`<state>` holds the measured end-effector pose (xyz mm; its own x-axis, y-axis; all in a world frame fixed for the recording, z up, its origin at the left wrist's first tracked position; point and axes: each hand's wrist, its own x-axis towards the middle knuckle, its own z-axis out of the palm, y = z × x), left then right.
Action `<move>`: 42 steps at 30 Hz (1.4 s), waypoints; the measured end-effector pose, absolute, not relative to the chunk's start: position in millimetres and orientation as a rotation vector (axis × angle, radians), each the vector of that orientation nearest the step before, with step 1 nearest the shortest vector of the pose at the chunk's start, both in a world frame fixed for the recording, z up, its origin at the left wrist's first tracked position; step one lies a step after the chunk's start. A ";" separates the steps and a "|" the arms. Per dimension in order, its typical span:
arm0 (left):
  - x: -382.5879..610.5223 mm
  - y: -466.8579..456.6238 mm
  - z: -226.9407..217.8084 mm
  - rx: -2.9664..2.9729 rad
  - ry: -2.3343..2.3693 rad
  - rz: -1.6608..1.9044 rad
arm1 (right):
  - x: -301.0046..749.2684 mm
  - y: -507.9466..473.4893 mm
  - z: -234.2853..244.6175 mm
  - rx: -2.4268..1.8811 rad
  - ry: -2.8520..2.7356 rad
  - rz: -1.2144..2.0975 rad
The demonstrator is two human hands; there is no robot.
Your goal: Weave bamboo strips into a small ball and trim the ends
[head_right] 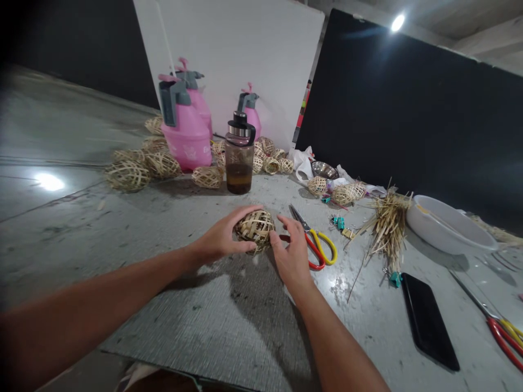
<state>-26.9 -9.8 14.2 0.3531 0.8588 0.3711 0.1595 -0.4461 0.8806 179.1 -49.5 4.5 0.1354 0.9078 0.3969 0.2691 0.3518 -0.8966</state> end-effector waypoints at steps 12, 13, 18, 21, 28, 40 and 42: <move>-23.4 -2.8 5.9 1.412 0.883 1.108 | 171.4 -48.9 2.4 -1.097 -1.252 0.963; -22.8 -3.7 6.1 1.370 0.860 1.097 | 170.6 -48.9 1.8 -1.083 -1.241 0.969; -21.1 -11.2 10.4 1.276 0.735 1.080 | 168.6 -49.7 -0.4 -1.022 -1.248 1.002; -20.8 -9.6 8.9 1.335 0.785 1.097 | 168.9 -50.4 -1.4 -1.007 -1.237 1.014; -20.0 -8.1 3.9 1.389 0.726 1.043 | 171.7 -48.8 -6.4 -1.032 -1.250 1.134; -19.5 -8.4 13.0 1.556 0.852 1.003 | 174.9 -48.4 -6.9 -0.950 -1.304 1.128; -20.1 -8.9 12.8 1.637 0.914 1.023 | 173.0 -48.0 -7.1 -0.998 -1.290 1.148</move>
